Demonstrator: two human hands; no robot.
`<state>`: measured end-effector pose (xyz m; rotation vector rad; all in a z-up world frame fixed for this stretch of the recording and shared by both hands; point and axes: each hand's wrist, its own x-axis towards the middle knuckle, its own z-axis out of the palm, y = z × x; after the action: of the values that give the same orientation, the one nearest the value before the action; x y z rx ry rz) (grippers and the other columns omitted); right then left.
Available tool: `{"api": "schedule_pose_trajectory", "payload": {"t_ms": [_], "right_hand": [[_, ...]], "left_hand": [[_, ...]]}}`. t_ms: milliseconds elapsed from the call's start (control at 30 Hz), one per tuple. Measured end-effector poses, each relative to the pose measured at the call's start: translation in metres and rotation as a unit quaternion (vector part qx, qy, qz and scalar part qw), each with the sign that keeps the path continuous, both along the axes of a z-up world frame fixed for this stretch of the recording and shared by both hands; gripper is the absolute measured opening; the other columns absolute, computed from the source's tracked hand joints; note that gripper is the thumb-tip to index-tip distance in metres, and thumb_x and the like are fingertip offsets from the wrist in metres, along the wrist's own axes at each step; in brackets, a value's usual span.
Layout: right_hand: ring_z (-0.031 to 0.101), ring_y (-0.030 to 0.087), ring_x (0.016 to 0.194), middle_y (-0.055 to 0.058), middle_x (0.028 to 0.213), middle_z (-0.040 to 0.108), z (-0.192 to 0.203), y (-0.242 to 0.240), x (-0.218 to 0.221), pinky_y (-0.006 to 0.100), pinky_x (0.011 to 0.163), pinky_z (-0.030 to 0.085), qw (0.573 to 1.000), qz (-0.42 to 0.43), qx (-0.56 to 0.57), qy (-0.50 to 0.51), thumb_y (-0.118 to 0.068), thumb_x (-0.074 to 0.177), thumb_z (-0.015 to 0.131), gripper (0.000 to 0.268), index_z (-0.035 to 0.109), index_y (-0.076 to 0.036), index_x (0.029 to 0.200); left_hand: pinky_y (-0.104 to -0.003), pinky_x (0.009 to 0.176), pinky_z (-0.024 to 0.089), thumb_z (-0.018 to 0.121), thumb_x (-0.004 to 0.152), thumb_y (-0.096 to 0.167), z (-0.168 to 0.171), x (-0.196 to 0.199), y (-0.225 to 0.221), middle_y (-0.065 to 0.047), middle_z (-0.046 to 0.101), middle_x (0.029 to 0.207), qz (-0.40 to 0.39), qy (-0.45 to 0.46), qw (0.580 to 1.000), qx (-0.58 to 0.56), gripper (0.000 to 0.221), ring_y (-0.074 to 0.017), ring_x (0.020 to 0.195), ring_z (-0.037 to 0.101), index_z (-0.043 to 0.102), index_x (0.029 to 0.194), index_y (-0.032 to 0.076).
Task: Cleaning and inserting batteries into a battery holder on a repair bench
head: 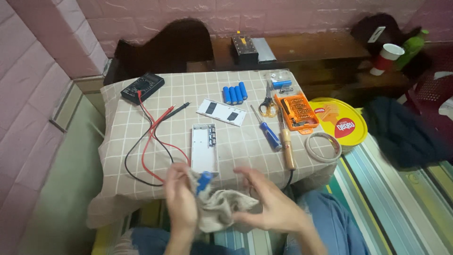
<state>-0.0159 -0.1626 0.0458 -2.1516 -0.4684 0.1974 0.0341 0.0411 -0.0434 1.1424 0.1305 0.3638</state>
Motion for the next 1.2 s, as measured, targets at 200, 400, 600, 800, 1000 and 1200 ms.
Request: {"api": "schedule_pose_trajectory", "payload": {"t_ms": [200,400,600,800,1000,1200], "right_hand": [[0.062,0.013,0.071,-0.001,0.073,0.071,-0.05,-0.035,0.017,0.034,0.067,0.047,0.988,-0.037,-0.145,0.039,-0.007,0.065,0.061,0.018,0.068,-0.016,0.079],[0.068,0.022,0.08,0.004,0.091,0.069,-0.031,-0.041,0.015,0.038,0.073,0.052,0.919,-0.369,-0.133,-0.029,-0.019,0.076,0.074,0.025,0.081,-0.025,0.099],[0.062,0.01,0.077,0.005,0.084,0.074,-0.04,-0.036,0.01,0.024,0.066,0.047,0.887,-0.392,0.242,-0.033,-0.017,0.083,0.074,0.031,0.07,-0.008,0.113],[0.055,0.023,0.137,0.016,0.151,0.056,-0.094,-0.005,0.001,0.035,0.119,0.034,0.967,-0.125,0.214,-0.057,-0.025,0.039,0.094,0.124,0.043,-0.002,0.15],[0.044,0.009,0.075,-0.006,0.076,0.055,-0.083,0.061,-0.004,0.03,0.058,0.042,0.889,-0.308,0.336,-0.052,-0.02,0.083,0.067,0.01,0.062,-0.014,0.076],[0.046,0.009,0.078,-0.005,0.08,0.056,-0.079,0.055,-0.002,0.03,0.06,0.042,0.889,-0.305,0.34,-0.04,-0.02,0.084,0.066,0.008,0.063,-0.013,0.08]], "left_hand": [[-0.024,0.048,0.029,0.056,0.085,0.011,0.019,0.015,0.048,0.006,0.044,0.059,0.073,0.029,0.996,0.052,0.016,-0.0038,0.054,0.037,0.05,0.073,0.02],[-0.026,0.062,0.039,0.045,0.07,-0.004,0.029,0.002,0.048,-0.002,0.053,0.07,-0.098,-0.048,0.984,0.143,0.02,-0.0125,0.065,0.05,0.054,0.076,0.012],[-0.026,0.064,0.038,0.047,0.077,0.004,0.043,-0.01,0.022,0.002,0.053,0.073,-0.181,-0.046,0.955,0.231,0.013,-0.01,0.069,0.049,0.057,0.075,0.013],[-0.026,0.064,0.05,0.045,0.083,-0.002,0.035,-0.016,-0.015,-0.004,0.066,0.076,-0.087,0.015,0.973,0.215,0.018,-0.0142,0.068,0.066,0.057,0.087,0.012],[-0.041,0.076,0.042,0.044,0.08,0.007,0.059,-0.032,-0.03,-0.009,0.058,0.076,-0.045,-0.095,0.908,0.405,0.007,-0.0281,0.078,0.056,0.05,0.078,0.01],[-0.032,0.068,0.042,0.041,0.078,-0.001,0.058,-0.031,-0.032,-0.004,0.048,0.078,-0.024,-0.054,0.968,0.245,0.013,-0.0178,0.071,0.047,0.045,0.076,0.011]]}}
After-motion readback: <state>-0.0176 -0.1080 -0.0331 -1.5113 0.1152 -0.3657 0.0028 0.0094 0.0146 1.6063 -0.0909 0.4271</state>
